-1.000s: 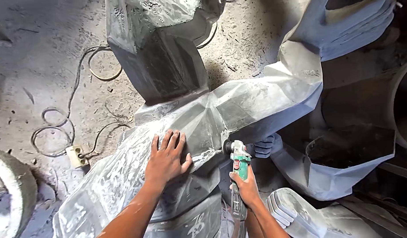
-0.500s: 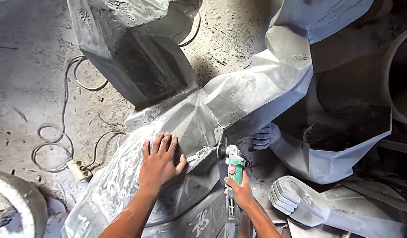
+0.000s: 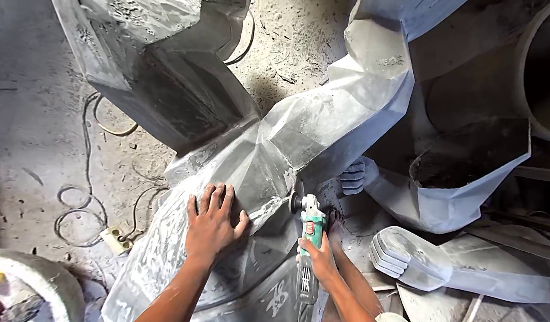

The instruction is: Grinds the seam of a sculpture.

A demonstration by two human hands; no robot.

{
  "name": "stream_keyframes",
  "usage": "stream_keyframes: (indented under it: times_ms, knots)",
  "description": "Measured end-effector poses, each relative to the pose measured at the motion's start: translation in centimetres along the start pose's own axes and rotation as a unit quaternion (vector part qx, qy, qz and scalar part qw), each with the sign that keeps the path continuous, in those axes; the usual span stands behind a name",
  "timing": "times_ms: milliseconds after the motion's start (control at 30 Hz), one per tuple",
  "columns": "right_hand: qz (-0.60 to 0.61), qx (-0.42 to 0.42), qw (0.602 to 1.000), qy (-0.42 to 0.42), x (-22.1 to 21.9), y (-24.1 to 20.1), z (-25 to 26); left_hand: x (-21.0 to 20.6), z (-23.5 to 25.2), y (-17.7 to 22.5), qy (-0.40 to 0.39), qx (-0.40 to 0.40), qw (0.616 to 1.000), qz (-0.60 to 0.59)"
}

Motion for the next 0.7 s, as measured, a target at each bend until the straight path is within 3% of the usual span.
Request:
stream_keyframes:
  times_ms: [233,433,700]
  knots:
    - [0.024,-0.038,0.999,-0.010,-0.5,-3.3,3.6,-0.4,-0.1,-0.1,0.001,-0.005,1.000,-0.005]
    - [0.011,-0.054,0.998,-0.012,0.9,-2.0,2.7,-0.3,0.0,-0.2,-0.003,-0.006,1.000,0.004]
    - [-0.006,-0.059,0.998,-0.029,0.6,-3.9,4.8,-0.3,0.0,-0.1,-0.007,-0.008,1.000,-0.004]
Point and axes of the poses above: each hand's wrist, its own z-axis towards the middle knuckle, its own x-axis out of the back of the hand, y = z × x, the point moved 6 cm from there along z, towards the middle knuckle, and after that the axes turned 3 degrees about z, right-handed, at the moved point
